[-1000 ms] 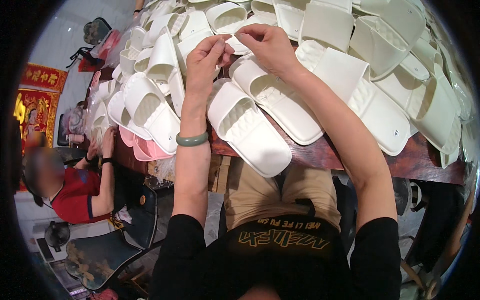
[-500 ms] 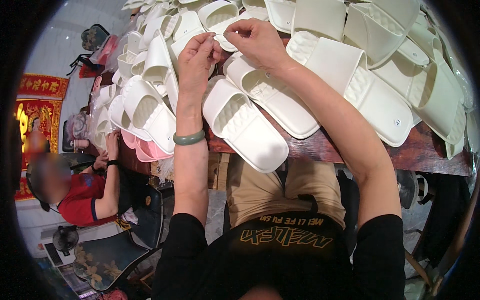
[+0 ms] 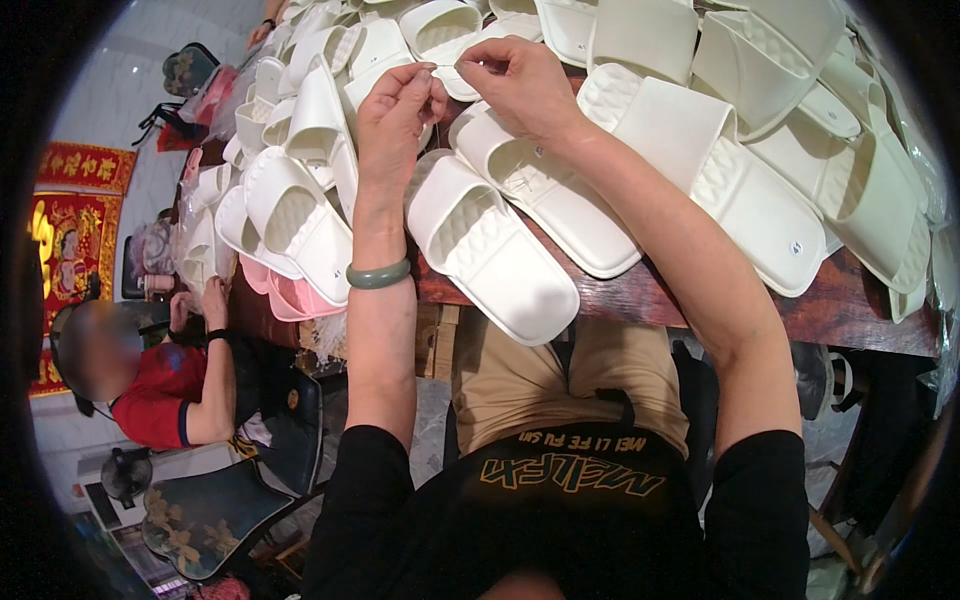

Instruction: The recorder is pairing white slippers using thin plastic ties and organizing them on a table in a workshop.

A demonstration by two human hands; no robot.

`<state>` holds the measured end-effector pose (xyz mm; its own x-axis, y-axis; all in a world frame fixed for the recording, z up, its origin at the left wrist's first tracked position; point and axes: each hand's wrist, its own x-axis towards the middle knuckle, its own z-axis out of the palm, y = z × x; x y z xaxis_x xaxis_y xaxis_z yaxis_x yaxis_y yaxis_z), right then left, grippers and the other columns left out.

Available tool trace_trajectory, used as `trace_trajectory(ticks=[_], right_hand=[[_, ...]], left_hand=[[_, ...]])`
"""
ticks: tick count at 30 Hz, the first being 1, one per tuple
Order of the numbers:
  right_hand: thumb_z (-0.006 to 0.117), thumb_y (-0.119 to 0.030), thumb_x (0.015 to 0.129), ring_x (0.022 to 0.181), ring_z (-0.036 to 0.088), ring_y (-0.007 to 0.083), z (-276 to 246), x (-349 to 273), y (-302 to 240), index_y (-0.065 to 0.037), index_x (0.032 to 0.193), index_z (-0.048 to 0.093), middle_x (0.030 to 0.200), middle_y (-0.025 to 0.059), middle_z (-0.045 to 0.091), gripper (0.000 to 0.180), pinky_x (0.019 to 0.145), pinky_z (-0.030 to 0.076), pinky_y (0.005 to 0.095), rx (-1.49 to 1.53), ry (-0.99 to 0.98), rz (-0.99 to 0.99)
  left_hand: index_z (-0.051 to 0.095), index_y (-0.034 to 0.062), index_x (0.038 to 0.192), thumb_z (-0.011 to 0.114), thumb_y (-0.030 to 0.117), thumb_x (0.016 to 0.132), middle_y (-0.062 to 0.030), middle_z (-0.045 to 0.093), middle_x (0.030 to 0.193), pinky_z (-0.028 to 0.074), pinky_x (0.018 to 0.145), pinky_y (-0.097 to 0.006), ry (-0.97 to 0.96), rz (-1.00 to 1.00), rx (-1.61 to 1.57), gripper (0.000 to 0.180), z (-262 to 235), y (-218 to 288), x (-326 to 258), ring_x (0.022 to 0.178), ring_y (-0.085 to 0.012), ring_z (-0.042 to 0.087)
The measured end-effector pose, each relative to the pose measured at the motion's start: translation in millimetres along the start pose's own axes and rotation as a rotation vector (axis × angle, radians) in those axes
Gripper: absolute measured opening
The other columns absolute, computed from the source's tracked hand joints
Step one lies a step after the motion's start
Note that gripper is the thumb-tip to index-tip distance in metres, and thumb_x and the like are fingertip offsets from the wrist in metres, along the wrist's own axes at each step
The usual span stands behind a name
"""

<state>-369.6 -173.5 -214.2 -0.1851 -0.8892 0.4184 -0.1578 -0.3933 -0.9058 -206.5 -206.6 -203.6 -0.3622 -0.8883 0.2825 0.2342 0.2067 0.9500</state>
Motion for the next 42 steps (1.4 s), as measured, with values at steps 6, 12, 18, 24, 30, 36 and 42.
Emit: trace_trajectory(ticks=[6, 12, 18, 24, 30, 36, 42], right_hand=[[0.063, -0.024, 0.078, 0.070, 0.056, 0.0134, 0.4, -1.0, -0.6, 0.001, 0.091, 0.066, 0.088, 0.0082, 0.064, 0.028, 0.065, 0.046, 0.0264, 0.006, -0.016, -0.003], [0.061, -0.023, 0.078, 0.072, 0.058, 0.0158, 4.2, -1.9, -3.3, 0.001, 0.091, 0.066, 0.090, 0.0103, 0.064, 0.027, 0.065, 0.046, 0.0272, -0.141, -0.010, -0.021], [0.064, -0.020, 0.079, 0.068, 0.055, 0.0102, -1.2, -1.1, -2.8, 0.002, 0.091, 0.066, 0.081, 0.0054, 0.064, 0.026, 0.063, 0.044, 0.0240, -0.004, -0.035, 0.054], [0.065, -0.019, 0.080, 0.068, 0.053, 0.0059, -1.0, -0.6, -2.8, 0.002, 0.092, 0.065, 0.077, 0.0023, 0.063, 0.025, 0.061, 0.043, 0.0205, 0.155, -0.093, 0.099], [0.064, -0.019, 0.080, 0.068, 0.054, 0.0060, -2.2, -1.2, -3.6, 0.002, 0.093, 0.065, 0.079, 0.0029, 0.064, 0.025, 0.061, 0.043, 0.0202, 0.089, -0.052, 0.121], [0.063, -0.018, 0.080, 0.068, 0.054, 0.0063, -0.9, -1.3, -2.0, 0.002, 0.092, 0.065, 0.079, 0.0030, 0.064, 0.023, 0.061, 0.043, 0.0206, 0.065, -0.029, 0.100], [0.063, -0.018, 0.079, 0.069, 0.053, 0.0064, -1.8, -0.8, -0.4, 0.002, 0.092, 0.065, 0.078, 0.0021, 0.064, 0.023, 0.062, 0.043, 0.0212, 0.079, -0.068, 0.099]], left_hand=[[0.056, -0.0003, 0.101, 0.055, 0.013, 0.090, -0.0055, 0.063, 0.079, 0.046, 0.063, -0.020, 0.026, -0.007, 0.108, 0.017, 7.8, 4.6, -3.7, 0.065, -0.0096, 0.057], [0.057, -0.0010, 0.100, 0.055, 0.013, 0.090, -0.0067, 0.064, 0.080, 0.046, 0.062, -0.019, 0.060, 0.030, 0.203, 0.017, 5.7, 2.0, -3.9, 0.066, -0.0085, 0.057], [0.058, -0.0023, 0.097, 0.056, 0.011, 0.090, -0.0073, 0.065, 0.080, 0.047, 0.062, -0.019, 0.068, 0.048, 0.190, 0.016, 7.2, 1.8, -3.1, 0.067, -0.0083, 0.058], [0.057, 0.0005, 0.096, 0.055, 0.014, 0.090, -0.0052, 0.065, 0.077, 0.040, 0.043, -0.017, 0.054, 0.073, 0.165, 0.015, 5.0, 0.0, -3.4, 0.061, -0.0046, 0.056], [0.057, 0.0006, 0.096, 0.055, 0.014, 0.089, -0.0054, 0.065, 0.076, 0.040, 0.044, -0.017, 0.051, 0.048, 0.208, 0.015, 5.8, 1.6, -3.4, 0.061, -0.0044, 0.056], [0.058, 0.0004, 0.095, 0.056, 0.014, 0.089, -0.0051, 0.065, 0.076, 0.041, 0.045, -0.017, 0.054, 0.047, 0.196, 0.015, 7.2, 2.0, -4.3, 0.062, -0.0044, 0.056], [0.058, 0.0004, 0.095, 0.057, 0.014, 0.088, -0.0044, 0.065, 0.076, 0.041, 0.046, -0.017, 0.047, 0.082, 0.194, 0.015, 5.9, 0.4, -2.7, 0.062, -0.0044, 0.056]])
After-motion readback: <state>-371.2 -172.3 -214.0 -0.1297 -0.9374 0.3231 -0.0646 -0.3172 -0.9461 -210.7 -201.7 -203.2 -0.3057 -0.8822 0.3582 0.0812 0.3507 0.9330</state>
